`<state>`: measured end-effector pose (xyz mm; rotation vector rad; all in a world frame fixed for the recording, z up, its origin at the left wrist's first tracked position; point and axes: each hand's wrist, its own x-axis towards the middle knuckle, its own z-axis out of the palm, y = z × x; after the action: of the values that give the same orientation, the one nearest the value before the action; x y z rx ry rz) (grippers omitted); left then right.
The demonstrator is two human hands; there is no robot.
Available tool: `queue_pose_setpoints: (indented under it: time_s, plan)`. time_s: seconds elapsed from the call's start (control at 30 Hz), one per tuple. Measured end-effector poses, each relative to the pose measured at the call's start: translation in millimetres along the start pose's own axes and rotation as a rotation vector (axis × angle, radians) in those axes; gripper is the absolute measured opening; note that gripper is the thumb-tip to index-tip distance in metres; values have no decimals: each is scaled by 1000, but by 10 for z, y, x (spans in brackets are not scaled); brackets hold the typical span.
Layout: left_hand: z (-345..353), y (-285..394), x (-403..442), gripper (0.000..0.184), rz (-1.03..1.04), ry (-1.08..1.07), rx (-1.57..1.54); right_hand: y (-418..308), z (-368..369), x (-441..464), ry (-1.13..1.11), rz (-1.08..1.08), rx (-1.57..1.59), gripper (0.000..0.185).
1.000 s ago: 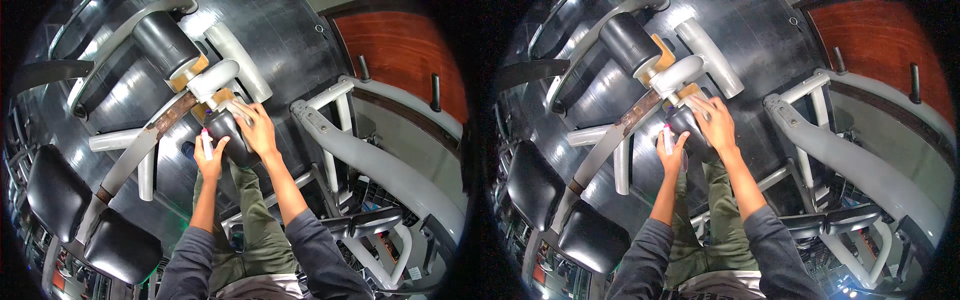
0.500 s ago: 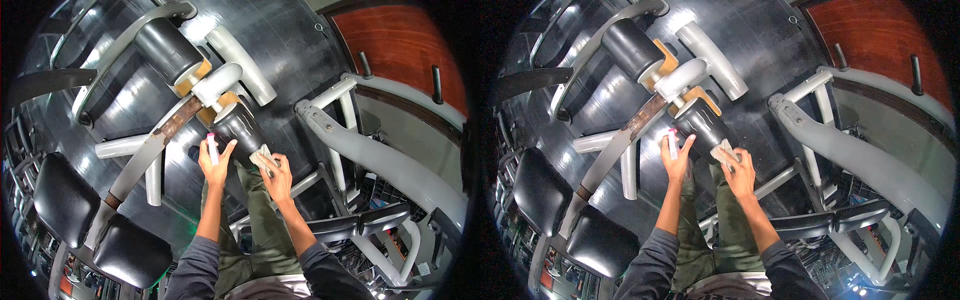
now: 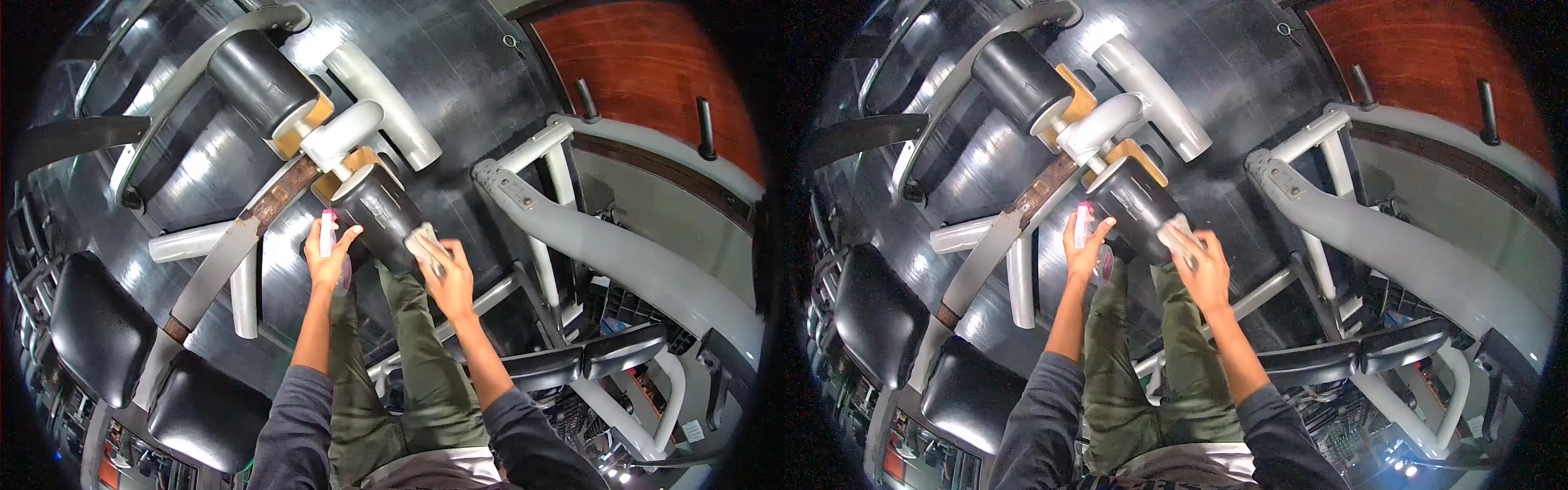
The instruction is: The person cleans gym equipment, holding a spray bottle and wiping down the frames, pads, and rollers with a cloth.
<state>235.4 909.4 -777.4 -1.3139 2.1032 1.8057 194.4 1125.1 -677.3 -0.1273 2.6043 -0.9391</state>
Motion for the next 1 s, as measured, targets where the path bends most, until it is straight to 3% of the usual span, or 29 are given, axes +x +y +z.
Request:
queue_pose_setpoints:
  time_s: [0.07, 0.27, 0.33, 0.43, 0.47, 0.53, 0.57, 0.67, 0.73, 0.77, 0.87, 1.0]
  plan:
    - [-62, -68, 54, 51, -33, -33, 51, 155, -33, -208, -37, 210, 58, 42]
    - [-87, 152, -9, 48, -218, -192, -117, -149, 196, 423, 61, 10, 28, 38]
    - [18, 296, -146, 44, -200, -81, -143, -265, 291, 814, 22, 0, 56, 35]
    - [251, 390, -306, 49, 26, 136, 26, -343, 274, 1071, -25, -27, 58, 34]
    - [351, 463, -339, 50, 102, 197, -53, -318, 249, 1021, -19, -21, 59, 34]
    - [360, 675, -381, 49, -81, 194, 59, -192, 159, 779, -59, 17, 61, 35]
    - [357, 588, -355, 49, -79, 189, 59, -128, 81, 619, -65, 49, 62, 36]
    - [235, 126, -170, 52, -86, 98, -66, 251, 19, 137, 17, 118, 127, 36]
    - [145, 198, -100, 56, -83, -13, -41, 288, 27, -30, 43, 145, 158, 35]
    - [97, 222, -147, 59, -206, -44, -130, 321, 33, -89, 61, 170, 186, 35]
    - [-35, 57, 17, 63, -211, -206, -104, 40, 86, 97, 82, 145, 171, 36]
    - [-48, -3, 21, 62, -222, -196, -100, -316, 287, 714, 94, 7, 67, 34]
